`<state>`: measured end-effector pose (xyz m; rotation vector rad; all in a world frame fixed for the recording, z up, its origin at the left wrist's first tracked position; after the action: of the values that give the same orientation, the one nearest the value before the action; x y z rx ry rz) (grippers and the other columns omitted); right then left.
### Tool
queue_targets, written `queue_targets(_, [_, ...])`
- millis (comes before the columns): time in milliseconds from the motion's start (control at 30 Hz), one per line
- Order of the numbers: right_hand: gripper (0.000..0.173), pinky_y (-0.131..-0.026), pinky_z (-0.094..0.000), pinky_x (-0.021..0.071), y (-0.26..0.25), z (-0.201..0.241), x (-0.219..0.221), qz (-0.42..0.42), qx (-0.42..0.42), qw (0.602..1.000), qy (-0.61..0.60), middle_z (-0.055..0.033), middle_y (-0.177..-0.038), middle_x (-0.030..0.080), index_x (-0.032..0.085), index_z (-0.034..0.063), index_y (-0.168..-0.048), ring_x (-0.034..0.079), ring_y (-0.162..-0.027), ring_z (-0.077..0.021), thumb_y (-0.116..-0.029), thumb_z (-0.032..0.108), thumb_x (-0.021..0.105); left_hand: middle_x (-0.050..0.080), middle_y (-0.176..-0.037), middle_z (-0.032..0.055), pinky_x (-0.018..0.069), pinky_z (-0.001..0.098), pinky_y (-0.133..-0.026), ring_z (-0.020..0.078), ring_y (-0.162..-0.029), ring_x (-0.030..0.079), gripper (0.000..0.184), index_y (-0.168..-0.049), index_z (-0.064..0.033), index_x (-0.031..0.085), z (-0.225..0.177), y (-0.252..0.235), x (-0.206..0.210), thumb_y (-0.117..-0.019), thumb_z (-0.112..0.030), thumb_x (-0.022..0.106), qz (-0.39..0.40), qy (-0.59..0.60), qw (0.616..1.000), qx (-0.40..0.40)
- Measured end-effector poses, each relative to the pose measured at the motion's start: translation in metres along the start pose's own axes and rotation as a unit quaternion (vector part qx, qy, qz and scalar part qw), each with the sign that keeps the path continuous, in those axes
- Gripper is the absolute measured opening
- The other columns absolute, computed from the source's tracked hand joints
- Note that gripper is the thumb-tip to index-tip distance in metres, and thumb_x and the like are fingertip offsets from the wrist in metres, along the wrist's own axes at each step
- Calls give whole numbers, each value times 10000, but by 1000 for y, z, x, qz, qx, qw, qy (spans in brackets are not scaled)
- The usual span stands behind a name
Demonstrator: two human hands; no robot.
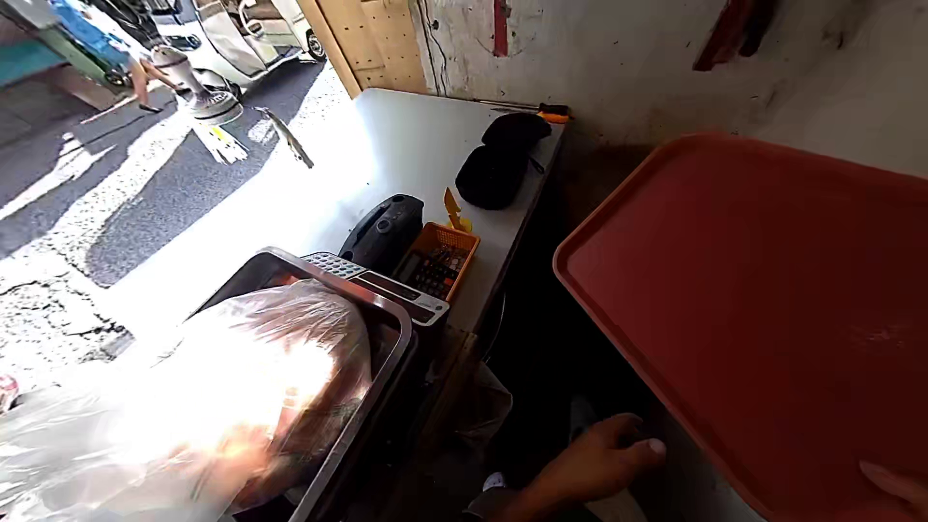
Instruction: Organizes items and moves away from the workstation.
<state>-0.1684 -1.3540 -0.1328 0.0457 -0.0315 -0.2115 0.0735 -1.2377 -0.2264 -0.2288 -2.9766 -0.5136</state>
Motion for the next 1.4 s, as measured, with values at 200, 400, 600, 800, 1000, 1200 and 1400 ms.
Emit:
queue_targets(200, [219, -799, -294, 628, -88, -51, 158, 171, 145, 964, -146, 28, -891, 736, 565, 99, -1054, 727, -865, -65, -928, -13, 425, 594, -1336, 174, 551, 390, -994, 184, -1144, 647, 738, -1539, 32, 286, -112, -114, -78, -958, -278, 618, -239, 286, 911, 177])
queue_targets(400, [156, -833, -296, 638, -138, -18, 336, 375, 147, 901, -163, 58, -1001, 738, 506, 137, -1209, 735, -921, -72, -1054, 149, 493, 607, -1330, 212, 594, 397, -909, 221, -1091, 682, 794, -1572, 4, 292, -175, -124, -231, -834, 68, 580, -511, 225, 812, 172])
queue_targets(600, [386, -644, -403, 663, -235, 23, 522, 509, 115, 847, -102, 13, -1059, 743, 363, 229, -1440, 764, -828, -199, -1092, 396, 343, 631, -1268, 206, 609, 412, -823, 237, -1007, 699, 831, -1570, -31, 308, -188, -40, -382, -790, 71, 575, -615, 257, 718, 201])
queue_targets(800, [235, -424, -232, 496, -196, -27, 751, 663, 118, 728, 124, 21, -664, 636, 542, 129, -1215, 573, -473, -65, -1030, 220, 430, 662, -1104, 176, 601, 385, -767, 220, -896, 694, 558, -1401, 7, 474, -173, 42, -507, -855, 93, 548, -691, 247, 657, 173])
queue_targets(1000, [108, -427, -268, 484, -97, -73, 908, 658, 210, 721, 65, -5, -555, 532, 508, 70, -934, 507, -420, -103, -1002, 102, 431, 664, -1202, 202, 610, 437, -829, 288, -970, 712, 412, -1458, -48, 447, -152, 93, -602, -1081, -211, 480, -741, 301, 572, 182])
queue_targets(1200, [261, -476, -364, 547, -42, -162, 1030, 671, 230, 695, 115, -111, -689, 561, 473, -3, -1268, 555, -469, -188, -1018, 72, 482, 629, -1315, 182, 624, 430, -871, 277, -1043, 712, 376, -1350, 38, 555, -182, 81, -512, -994, -73, 504, -853, 77, 502, 118])
queue_targets(1400, [418, -732, -460, 610, -72, -226, 1068, 778, 108, 539, 304, -253, -1185, 649, 479, 31, -1453, 714, -855, -329, -1107, 265, 465, 629, -1308, 175, 625, 363, -843, 204, -1017, 713, 370, -1339, 60, 567, -147, -146, -474, -980, -25, 589, -705, 167, 689, 18])
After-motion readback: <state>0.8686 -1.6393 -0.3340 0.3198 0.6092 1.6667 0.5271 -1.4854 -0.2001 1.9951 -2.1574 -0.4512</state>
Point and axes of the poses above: each hand's wrist, its own y-axis away from the middle knuckle, its own x-axis out of the palm, z = x × y, the point moved 10 cm from there along -y, towards the middle knuckle
